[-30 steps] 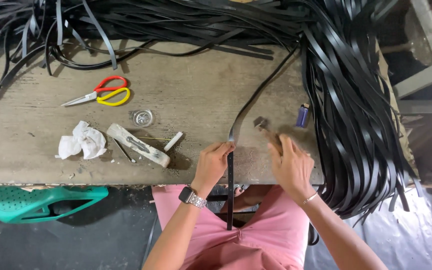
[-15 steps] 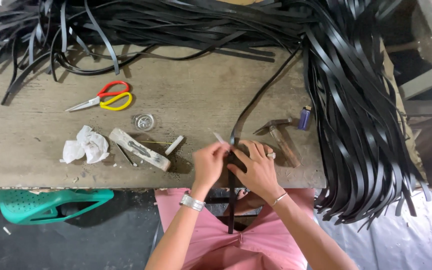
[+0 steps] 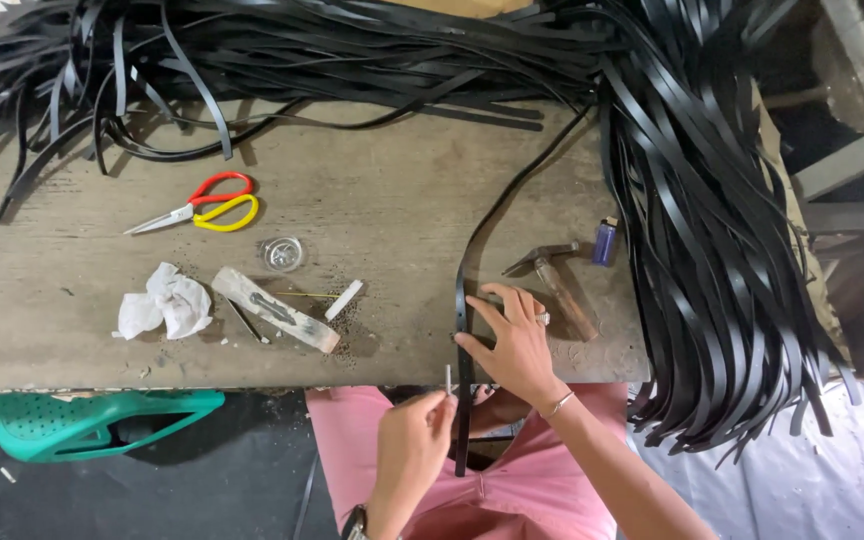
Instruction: Using a hammer and a metal punch to create a series of holes in a long black leather strip.
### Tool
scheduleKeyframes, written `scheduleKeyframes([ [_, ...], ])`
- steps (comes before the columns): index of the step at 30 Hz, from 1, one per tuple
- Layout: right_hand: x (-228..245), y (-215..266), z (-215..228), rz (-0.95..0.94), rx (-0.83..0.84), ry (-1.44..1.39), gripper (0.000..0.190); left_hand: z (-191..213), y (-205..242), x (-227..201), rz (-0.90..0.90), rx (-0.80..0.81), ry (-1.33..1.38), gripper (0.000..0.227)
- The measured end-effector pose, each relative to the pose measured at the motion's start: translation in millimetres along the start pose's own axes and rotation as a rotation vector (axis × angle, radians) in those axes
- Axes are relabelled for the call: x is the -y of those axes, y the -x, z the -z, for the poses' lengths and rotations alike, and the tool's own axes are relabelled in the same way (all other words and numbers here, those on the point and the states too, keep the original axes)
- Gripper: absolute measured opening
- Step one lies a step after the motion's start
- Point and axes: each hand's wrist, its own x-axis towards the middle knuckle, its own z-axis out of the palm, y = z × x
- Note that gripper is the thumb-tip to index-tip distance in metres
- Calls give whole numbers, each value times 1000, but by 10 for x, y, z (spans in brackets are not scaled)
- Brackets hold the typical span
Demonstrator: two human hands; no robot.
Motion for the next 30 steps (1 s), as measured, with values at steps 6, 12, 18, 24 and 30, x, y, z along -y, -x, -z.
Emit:
scheduleKeyframes([
  [6, -46, -125, -63, -8, -81, -22, 35, -40, -114, -118, -81, -36, 390, 38],
  [12, 269, -585, 279, -497, 210, -219, 57, -52, -39, -250, -206, -121, 400, 13],
  [18, 67, -794, -38, -339, 181, -359, 50, -122, 16, -126, -249, -166, 379, 8],
  [24, 146, -694, -28, -237, 230, -412, 41, -158, 48, -94, -200, -104, 375, 10],
  [30, -55, -439, 120, -194, 67, -291, 62, -208, 20, -110, -214, -27, 358, 10],
])
